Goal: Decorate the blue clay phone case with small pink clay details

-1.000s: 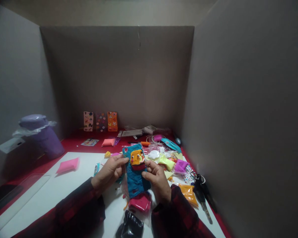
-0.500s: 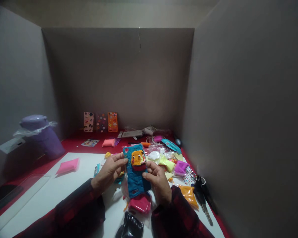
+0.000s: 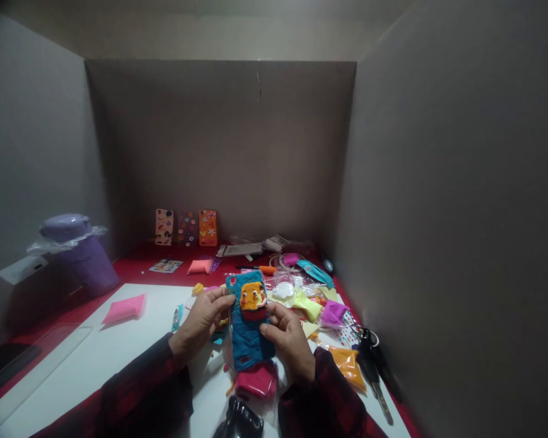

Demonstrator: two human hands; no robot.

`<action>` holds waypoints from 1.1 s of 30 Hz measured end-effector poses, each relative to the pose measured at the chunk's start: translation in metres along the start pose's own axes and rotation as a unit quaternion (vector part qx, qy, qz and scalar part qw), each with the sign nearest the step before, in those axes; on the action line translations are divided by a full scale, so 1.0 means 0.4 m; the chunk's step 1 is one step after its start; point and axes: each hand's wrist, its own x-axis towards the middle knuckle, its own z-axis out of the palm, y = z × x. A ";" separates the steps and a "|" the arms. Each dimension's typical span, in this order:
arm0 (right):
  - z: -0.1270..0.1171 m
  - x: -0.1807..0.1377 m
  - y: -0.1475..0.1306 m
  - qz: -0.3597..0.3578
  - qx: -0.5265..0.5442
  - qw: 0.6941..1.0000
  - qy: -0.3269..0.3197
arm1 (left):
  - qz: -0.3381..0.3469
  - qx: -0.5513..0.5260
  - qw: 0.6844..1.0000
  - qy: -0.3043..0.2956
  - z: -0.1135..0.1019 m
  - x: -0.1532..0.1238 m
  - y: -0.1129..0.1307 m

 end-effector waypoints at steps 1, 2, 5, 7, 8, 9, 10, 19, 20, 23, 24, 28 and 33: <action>0.001 -0.001 0.001 0.000 0.000 1.000 0.001 | 0.000 -0.002 1.000 0.001 0.000 0.001 -0.002; 0.002 -0.002 0.001 0.000 0.000 1.000 0.002 | 0.000 -0.004 1.000 0.002 0.000 0.001 -0.003; 0.005 -0.002 0.001 -0.002 0.005 1.000 0.004 | 0.001 -0.013 1.000 -0.001 0.006 -0.001 -0.001; 0.005 -0.001 0.000 -0.001 0.009 1.000 0.004 | 0.002 -0.022 1.000 -0.009 0.013 -0.005 0.005; 0.004 0.000 -0.001 0.000 0.011 1.000 0.004 | 0.002 -0.027 1.000 -0.015 0.017 -0.008 0.010; 0.004 0.001 -0.002 0.000 0.012 1.000 0.004 | 0.002 -0.032 0.999 -0.021 0.021 -0.012 0.014; 0.003 0.001 -0.003 0.001 0.013 1.000 0.005 | 0.003 -0.037 0.999 -0.027 0.024 -0.015 0.018; 0.004 0.000 -0.001 -0.001 0.017 1.000 0.010 | 0.007 -0.063 0.997 -0.049 0.024 -0.019 0.025; 0.005 -0.001 -0.001 0.000 0.016 1.000 0.009 | 0.005 -0.063 0.997 -0.049 0.022 -0.017 0.021; 0.007 -0.004 -0.005 0.002 0.014 1.000 0.006 | 0.000 -0.066 0.997 -0.047 0.018 -0.008 0.007; 0.007 -0.004 -0.005 0.002 0.013 1.000 0.005 | 0.000 -0.067 0.997 -0.046 0.017 -0.005 0.003; 0.005 -0.003 -0.003 0.001 0.016 1.000 0.000 | -0.004 -0.071 0.997 -0.043 0.019 -0.001 0.001; -0.003 0.001 0.007 -0.001 0.022 1.000 -0.006 | -0.012 -0.070 0.997 -0.044 0.026 -0.015 0.016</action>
